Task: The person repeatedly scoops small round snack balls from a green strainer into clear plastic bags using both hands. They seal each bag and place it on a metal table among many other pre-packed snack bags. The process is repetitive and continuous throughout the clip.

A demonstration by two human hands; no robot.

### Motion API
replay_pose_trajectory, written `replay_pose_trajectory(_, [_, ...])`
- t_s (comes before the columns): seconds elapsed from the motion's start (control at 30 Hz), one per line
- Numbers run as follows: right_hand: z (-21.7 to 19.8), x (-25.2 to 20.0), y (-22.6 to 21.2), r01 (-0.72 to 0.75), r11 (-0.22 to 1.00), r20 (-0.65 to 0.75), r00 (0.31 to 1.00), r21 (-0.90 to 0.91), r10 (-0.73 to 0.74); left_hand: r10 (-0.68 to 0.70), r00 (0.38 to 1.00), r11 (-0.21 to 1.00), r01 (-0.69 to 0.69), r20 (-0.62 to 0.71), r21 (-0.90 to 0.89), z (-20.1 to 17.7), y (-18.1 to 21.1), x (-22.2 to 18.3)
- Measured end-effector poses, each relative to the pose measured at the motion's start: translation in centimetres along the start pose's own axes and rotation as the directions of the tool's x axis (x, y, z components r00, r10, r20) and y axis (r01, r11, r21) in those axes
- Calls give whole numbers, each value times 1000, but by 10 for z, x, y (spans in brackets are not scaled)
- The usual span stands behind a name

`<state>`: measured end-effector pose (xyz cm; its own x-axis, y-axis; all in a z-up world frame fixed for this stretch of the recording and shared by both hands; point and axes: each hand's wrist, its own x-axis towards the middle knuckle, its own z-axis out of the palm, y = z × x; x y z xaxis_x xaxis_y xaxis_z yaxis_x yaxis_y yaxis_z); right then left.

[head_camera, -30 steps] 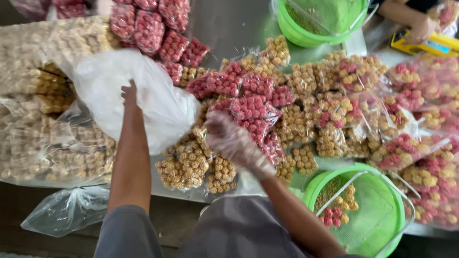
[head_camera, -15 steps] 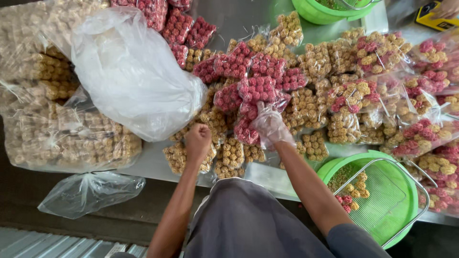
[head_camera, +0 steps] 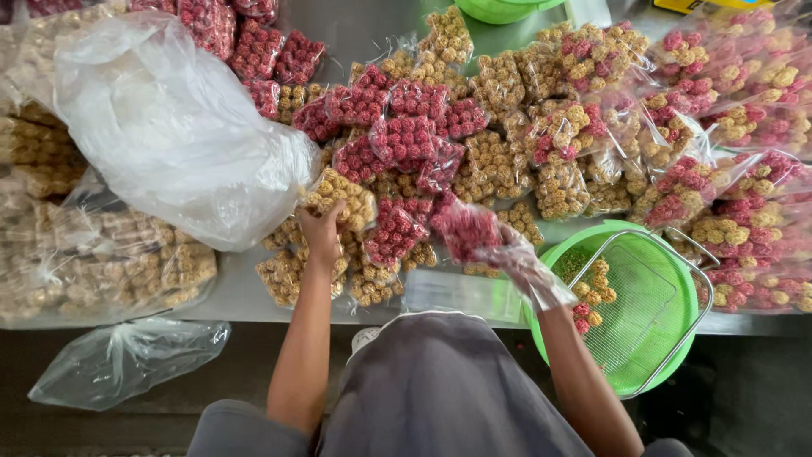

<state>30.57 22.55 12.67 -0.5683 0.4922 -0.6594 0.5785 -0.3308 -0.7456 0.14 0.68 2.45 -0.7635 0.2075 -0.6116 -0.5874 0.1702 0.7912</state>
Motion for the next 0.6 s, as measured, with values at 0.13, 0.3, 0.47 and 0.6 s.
replay_pose_trajectory(0.13, [-14,-19,33,155,959,142,971,235,-192,-285,951,958,285,116,23,41,24,-74])
replay_pose_trajectory(0.3, [-63,-54,70,675,685,178,664,275,-726,-369,689,881,473,624,-2,111,-57,-141])
replay_pose_trajectory(0.47, [-113,-85,135,198,760,28,961,619,-274,-662,419,749,340,621,568,172,-133,-188])
replay_pose_trajectory(0.6, [-153,-127,160,173,630,-101,984,757,-149,-634,494,669,-38,596,743,220,-139,-244])
